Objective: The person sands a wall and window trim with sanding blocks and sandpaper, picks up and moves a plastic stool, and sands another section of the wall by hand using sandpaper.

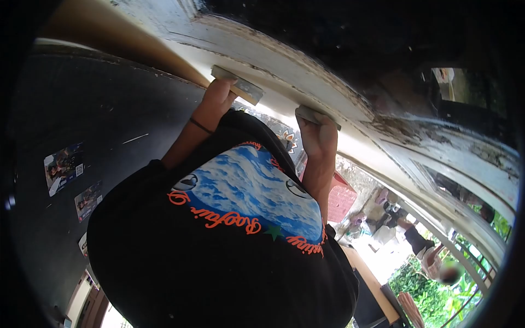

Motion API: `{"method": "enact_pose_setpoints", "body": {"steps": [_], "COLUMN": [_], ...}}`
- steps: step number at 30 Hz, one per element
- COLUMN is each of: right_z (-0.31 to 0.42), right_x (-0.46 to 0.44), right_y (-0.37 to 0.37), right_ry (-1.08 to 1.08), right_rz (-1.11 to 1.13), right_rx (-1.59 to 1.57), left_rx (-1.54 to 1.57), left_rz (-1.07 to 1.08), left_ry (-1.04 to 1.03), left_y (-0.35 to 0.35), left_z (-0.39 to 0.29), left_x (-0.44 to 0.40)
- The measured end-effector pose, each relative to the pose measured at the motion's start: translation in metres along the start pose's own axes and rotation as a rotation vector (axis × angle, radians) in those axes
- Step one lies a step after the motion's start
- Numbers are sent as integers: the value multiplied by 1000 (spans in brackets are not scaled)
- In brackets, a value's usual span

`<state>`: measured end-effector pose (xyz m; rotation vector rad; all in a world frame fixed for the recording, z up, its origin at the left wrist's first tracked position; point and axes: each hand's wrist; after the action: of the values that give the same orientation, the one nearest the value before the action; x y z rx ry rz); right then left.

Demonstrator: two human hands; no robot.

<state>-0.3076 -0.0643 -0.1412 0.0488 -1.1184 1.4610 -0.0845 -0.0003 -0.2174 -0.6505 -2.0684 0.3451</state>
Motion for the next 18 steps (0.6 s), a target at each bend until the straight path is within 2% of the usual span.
{"method": "enact_pose_setpoints", "body": {"steps": [1, 7, 13, 18], "right_z": [-1, 7, 8, 10], "right_x": [-2, -3, -3, -3], "right_y": [1, -1, -10, -7], "right_ry": [16, -1, 0, -39], "right_rz": [-10, 13, 20, 29], "right_rx": [-9, 94, 97, 100], "left_rx": [-41, -19, 7, 14], "left_rz": [-73, -152, -253, -333], "left_ry": [-17, -40, -65, -66], "left_y": [1, 29, 26, 63], "left_z": [-1, -24, 3, -25], "left_x": [-2, -54, -42, -101]}}
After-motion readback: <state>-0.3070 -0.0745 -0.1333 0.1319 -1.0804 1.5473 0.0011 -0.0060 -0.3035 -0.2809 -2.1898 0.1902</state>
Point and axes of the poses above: each hand's wrist, its own x-axis away from the middle knuckle, its own y-axis out of the back of the hand, z = x × y, and after that the axes turned 8 degrees about -z, right-handed
